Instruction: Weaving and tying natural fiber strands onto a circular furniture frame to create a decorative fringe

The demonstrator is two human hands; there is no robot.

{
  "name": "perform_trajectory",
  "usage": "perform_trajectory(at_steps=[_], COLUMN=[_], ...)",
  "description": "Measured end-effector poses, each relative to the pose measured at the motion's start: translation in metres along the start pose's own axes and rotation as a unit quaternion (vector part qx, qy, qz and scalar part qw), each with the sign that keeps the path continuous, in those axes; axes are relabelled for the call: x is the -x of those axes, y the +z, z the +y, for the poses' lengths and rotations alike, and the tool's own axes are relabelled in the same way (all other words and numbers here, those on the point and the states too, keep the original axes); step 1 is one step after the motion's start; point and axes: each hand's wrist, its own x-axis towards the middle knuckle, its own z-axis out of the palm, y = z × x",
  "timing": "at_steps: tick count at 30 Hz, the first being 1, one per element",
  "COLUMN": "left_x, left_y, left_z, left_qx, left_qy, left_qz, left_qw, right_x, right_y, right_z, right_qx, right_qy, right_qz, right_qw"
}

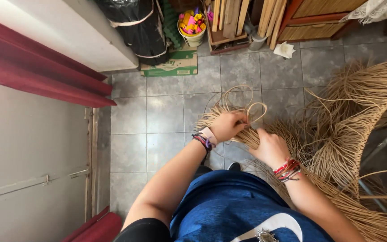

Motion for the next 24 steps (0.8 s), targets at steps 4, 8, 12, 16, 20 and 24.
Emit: perform_trajectory(at_steps=[4, 8, 12, 16, 20, 24], left_x=[0.002, -0.005, -0.002, 0.014, 0.029, 0.014], left_y=[-0.031, -0.069, -0.128, -0.203, -0.187, -0.152], left_z=[0.018, 0.006, -0.032, -0.073, -0.203, -0.072], left_qx=[0.178, 0.2, -0.058, -0.33, -0.371, -0.312], left_qy=[-0.015, 0.033, -0.015, -0.14, -0.323, -0.242], left_qz=[0.016, 0.063, 0.032, 0.064, -0.034, -0.214], left_qw=[0.984, 0.977, 0.998, 0.931, 0.87, 0.893], right_x=[-0.002, 0.0, 0.001, -0.006, 0.001, 0.007], right_y=[-0.002, -0.01, -0.019, -0.013, -0.002, 0.016], right_z=[0.008, 0.012, 0.024, 0.043, 0.048, 0.016], right_qx=[-0.004, -0.009, -0.009, -0.01, -0.019, 0.037], right_qy=[0.017, 0.019, 0.022, 0.01, 0.015, 0.001], right_qz=[0.007, 0.014, 0.014, 0.041, 0.063, 0.061], right_qw=[1.0, 1.0, 1.0, 0.999, 0.998, 0.997])
